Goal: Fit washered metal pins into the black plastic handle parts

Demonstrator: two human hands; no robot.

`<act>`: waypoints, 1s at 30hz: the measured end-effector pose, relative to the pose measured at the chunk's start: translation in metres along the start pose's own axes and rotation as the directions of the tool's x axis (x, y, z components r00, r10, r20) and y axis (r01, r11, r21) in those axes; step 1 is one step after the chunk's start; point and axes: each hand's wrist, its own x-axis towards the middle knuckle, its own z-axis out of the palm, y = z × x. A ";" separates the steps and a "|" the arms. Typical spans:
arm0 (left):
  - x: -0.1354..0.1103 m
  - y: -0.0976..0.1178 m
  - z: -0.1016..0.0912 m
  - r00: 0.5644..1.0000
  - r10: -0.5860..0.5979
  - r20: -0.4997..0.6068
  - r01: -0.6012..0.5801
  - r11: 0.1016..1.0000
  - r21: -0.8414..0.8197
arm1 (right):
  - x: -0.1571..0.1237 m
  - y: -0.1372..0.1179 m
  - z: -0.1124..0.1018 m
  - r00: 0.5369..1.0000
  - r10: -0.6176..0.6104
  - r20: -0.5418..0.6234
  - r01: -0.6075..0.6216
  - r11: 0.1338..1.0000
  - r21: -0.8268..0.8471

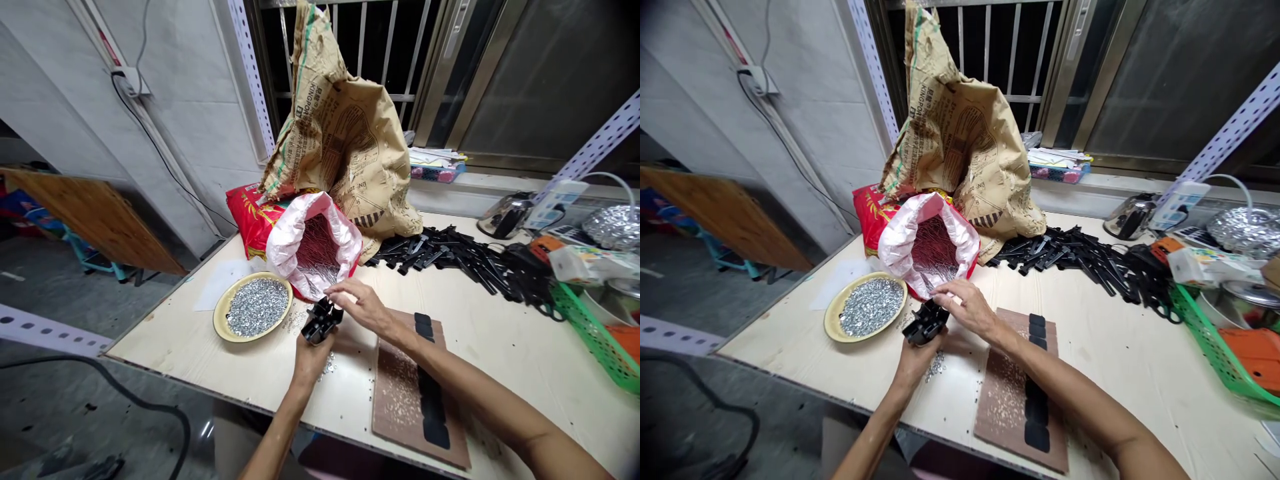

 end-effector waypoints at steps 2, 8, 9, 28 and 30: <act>-0.005 0.007 -0.001 1.000 -0.007 -0.023 0.007 1.000 -0.017 | 0.016 0.009 -0.001 0.995 0.091 0.029 -0.085 0.981 -0.176; -0.011 0.016 -0.006 0.996 0.051 -0.068 -0.052 0.999 -0.008 | 0.070 0.049 0.037 0.833 0.543 0.108 -0.278 0.579 -0.766; -0.010 0.015 -0.008 0.994 0.085 -0.065 -0.085 0.996 0.006 | 0.074 0.053 0.045 0.828 0.552 0.100 -0.279 0.559 -0.781; -0.011 0.015 -0.025 0.993 -0.115 0.023 0.117 0.959 -0.257 | 0.085 0.055 0.059 0.840 0.498 0.214 -0.104 0.535 -0.839; -0.006 0.014 -0.029 0.996 -0.087 0.005 0.085 0.960 -0.267 | 0.078 0.044 0.042 0.867 0.460 0.190 -0.116 0.557 -0.822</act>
